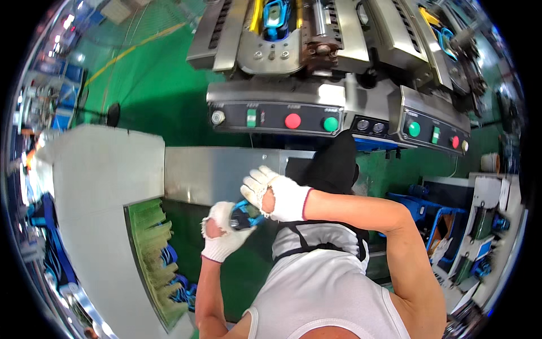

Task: The person repeatedly picks up blue and black shoe components from a table and places them into a metal press machine. They operate the machine to process the shoes and then remove them, placing them onto a nearby rack. The task involves continuous handling of multiple shoe units in a repetitive assembly loop.

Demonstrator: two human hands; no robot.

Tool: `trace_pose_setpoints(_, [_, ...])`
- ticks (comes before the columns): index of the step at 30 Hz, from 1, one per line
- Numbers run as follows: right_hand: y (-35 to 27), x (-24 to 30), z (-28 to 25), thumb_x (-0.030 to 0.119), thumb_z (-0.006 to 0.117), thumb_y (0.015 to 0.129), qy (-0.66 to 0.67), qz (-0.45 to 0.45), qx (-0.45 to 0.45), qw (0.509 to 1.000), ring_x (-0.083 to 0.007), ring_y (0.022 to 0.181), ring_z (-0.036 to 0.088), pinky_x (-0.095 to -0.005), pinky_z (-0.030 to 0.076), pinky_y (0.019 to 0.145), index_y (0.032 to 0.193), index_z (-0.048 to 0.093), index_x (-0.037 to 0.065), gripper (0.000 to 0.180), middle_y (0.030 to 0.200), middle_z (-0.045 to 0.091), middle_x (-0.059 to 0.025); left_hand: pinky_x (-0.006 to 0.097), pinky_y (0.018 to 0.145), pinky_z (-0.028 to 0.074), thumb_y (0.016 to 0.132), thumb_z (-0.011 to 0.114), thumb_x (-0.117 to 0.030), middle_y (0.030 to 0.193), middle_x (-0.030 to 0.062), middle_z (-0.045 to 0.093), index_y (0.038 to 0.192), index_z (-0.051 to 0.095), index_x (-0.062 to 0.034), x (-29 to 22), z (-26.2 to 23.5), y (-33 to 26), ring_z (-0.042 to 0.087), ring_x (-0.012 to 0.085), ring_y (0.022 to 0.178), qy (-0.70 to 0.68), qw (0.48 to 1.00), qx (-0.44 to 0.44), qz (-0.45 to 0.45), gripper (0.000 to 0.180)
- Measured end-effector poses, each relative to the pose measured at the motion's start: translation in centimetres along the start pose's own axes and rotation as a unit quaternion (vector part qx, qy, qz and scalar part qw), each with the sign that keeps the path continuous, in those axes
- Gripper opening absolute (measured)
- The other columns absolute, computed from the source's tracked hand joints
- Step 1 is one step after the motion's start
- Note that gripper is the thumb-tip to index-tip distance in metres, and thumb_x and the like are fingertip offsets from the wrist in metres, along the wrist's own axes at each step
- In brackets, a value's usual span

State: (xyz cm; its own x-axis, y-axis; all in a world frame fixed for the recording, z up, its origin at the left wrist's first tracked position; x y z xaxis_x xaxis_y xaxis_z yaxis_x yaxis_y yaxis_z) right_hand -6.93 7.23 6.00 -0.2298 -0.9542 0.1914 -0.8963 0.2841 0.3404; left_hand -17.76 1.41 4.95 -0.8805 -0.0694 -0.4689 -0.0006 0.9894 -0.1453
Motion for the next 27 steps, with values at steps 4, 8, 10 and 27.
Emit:
trace_pose_setpoints(4, [-2.9, -5.4, -2.7, 0.030, 0.086, 0.077, 0.375, 0.119, 0.073, 0.916, -0.0418, 0.103, 0.071, -0.0454, 0.059, 0.092, 0.124, 0.058, 0.003, 0.061, 0.112, 0.070, -0.0200, 0.051, 0.081, 0.056, 0.070, 0.092, -0.035, 0.099, 0.0187, 0.069, 0.102, 0.070, -0.0059, -7.6, 0.7, 7.4, 0.068, 0.0422, 0.095, 0.043, 0.979, 0.130, 0.150, 0.048])
trace_pose_setpoints(8, [-10.6, -10.6, -6.4, 0.033, 0.088, 0.082, 0.429, 0.306, -0.005, 0.850, -0.0322, 0.115, 0.073, -0.0399, 0.058, 0.098, 0.142, 0.057, 0.007, 0.072, 0.127, 0.072, -0.0160, 0.051, 0.094, 0.055, 0.079, 0.088, -0.038, 0.116, 0.0212, 0.070, 0.128, 0.066, -0.0031, -17.4, -1.2, 12.8, 0.067, 0.0425, 0.108, 0.060, 0.913, 0.176, 0.363, 0.064])
trace_pose_setpoints(10, [-15.5, -12.0, -7.0, 0.031, 0.091, 0.081, 0.510, 0.377, -0.108, 0.766, -0.0219, 0.120, 0.071, -0.0367, 0.056, 0.105, 0.145, 0.058, 0.007, 0.076, 0.131, 0.073, -0.0121, 0.049, 0.109, 0.051, 0.080, 0.089, -0.035, 0.131, 0.0240, 0.069, 0.136, 0.063, -0.0004, -21.6, -4.7, 17.4, 0.064, 0.0428, 0.125, 0.013, 0.899, 0.101, 0.427, 0.071])
trace_pose_setpoints(27, [-31.5, -6.7, -8.2, 0.009, 0.092, 0.076, 0.735, 0.392, -0.455, 0.314, -0.0252, 0.150, 0.047, -0.0432, 0.035, 0.126, 0.167, 0.028, -0.004, 0.113, 0.165, 0.046, -0.0143, 0.049, 0.108, 0.051, 0.081, 0.082, -0.051, 0.138, 0.0287, 0.065, 0.144, 0.054, -0.0042, -12.9, -9.7, 56.3, 0.064, 0.0433, 0.128, 0.174, 0.976, -0.126, -0.027, 0.083])
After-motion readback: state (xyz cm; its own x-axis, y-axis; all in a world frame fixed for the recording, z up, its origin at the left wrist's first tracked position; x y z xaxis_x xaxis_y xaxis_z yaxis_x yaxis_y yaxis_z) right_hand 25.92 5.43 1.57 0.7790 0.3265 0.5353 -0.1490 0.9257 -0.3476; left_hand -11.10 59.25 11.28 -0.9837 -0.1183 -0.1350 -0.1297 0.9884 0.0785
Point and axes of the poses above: each hand's wrist, its own y-axis towards the middle knuckle, its own z-axis out of the palm, x = y × z, the point moved 10 cm from there along y, towards the middle knuckle
